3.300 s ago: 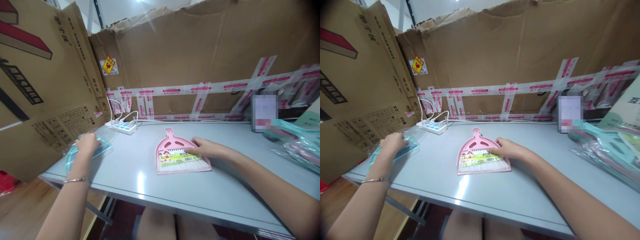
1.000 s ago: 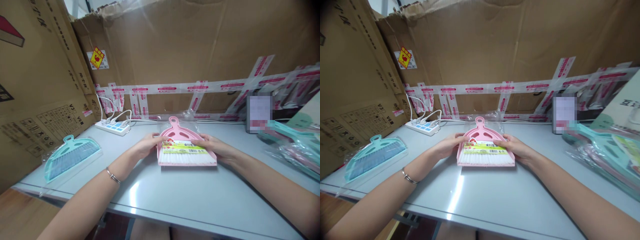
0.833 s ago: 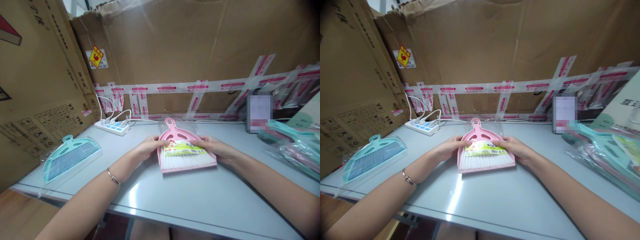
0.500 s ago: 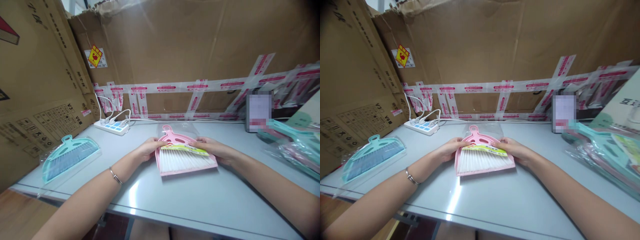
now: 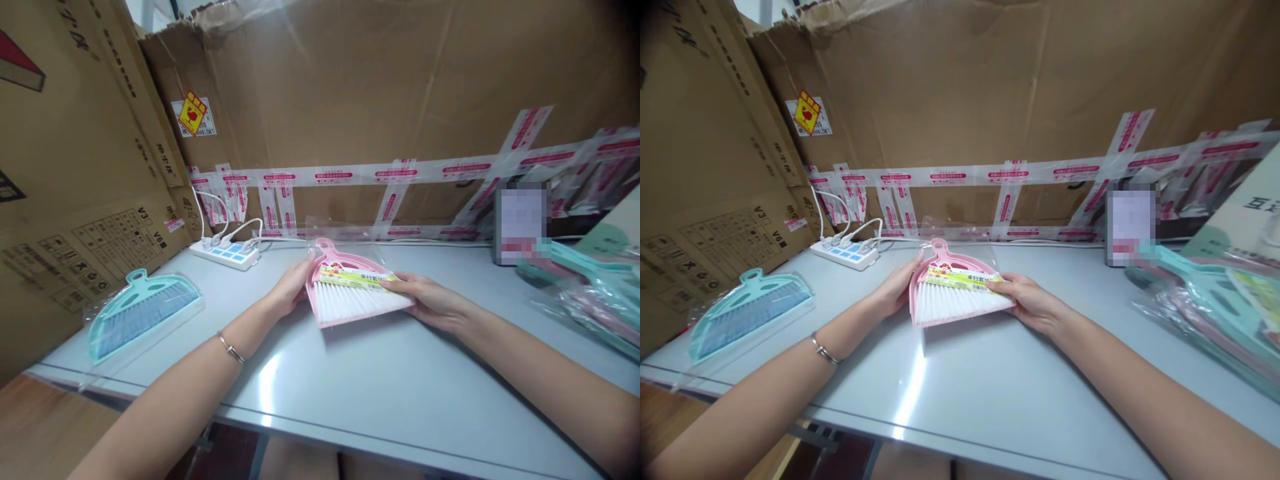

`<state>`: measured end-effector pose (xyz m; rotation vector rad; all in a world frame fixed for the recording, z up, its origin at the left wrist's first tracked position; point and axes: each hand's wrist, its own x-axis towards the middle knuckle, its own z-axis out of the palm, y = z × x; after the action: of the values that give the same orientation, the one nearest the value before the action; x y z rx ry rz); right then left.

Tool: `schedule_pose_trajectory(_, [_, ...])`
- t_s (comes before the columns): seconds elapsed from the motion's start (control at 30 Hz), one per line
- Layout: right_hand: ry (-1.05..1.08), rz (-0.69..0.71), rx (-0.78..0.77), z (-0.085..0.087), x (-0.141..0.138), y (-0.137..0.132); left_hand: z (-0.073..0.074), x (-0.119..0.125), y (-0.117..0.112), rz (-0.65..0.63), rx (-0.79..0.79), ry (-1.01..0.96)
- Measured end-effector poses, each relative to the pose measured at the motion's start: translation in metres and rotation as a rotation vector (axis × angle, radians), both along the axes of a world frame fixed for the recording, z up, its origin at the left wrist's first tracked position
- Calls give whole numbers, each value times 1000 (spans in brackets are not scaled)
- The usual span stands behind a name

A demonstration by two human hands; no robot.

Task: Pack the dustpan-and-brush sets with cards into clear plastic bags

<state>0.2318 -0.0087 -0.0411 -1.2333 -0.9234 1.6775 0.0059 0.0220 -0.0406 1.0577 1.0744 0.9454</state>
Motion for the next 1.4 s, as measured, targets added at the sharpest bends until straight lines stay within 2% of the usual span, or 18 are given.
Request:
schedule_pose_trajectory(0.1, [1,-48,-11,0,0,2,0,-2,3,66,-4,147])
schedule_pose_trajectory(0.23, [-3,-187,-22,-1,0,5,9,-6,2,25,-14,234])
schedule_pose_trajectory(0.3, [-7,-244,-13,-2,1,7,15,-9,-1,-42,-40,276])
schedule_pose_trajectory(0.4, [-16,-266,0,-3,2,8,22,-13,-6,-238,-81,352])
schedule_pose_trajectory(0.47, [-21,-266,9,-2,3,8,24,-15,-7,-308,-90,353])
schedule_pose_trajectory(0.63, [-45,-268,32,-2,4,8,24,-14,-8,-330,-124,196])
schedule_pose_trajectory(0.77, [-93,-260,47,-3,3,7,25,-14,-10,-333,-100,194])
schedule_pose_trajectory(0.87, [-150,-213,30,0,3,4,27,-13,-13,-306,-118,201])
schedule_pose_trajectory(1.0, [-240,-117,52,13,8,-1,30,-11,-22,-283,-157,188])
schedule_pose_trajectory(1.17, [-370,52,102,30,17,-15,27,-21,-57,-292,-173,188])
schedule_pose_trajectory(1.27, [-305,133,34,26,19,-36,23,-32,-86,-298,-157,243])
schedule_pose_trajectory(1.4, [-265,290,12,3,22,-75,19,-43,-116,-315,-163,394])
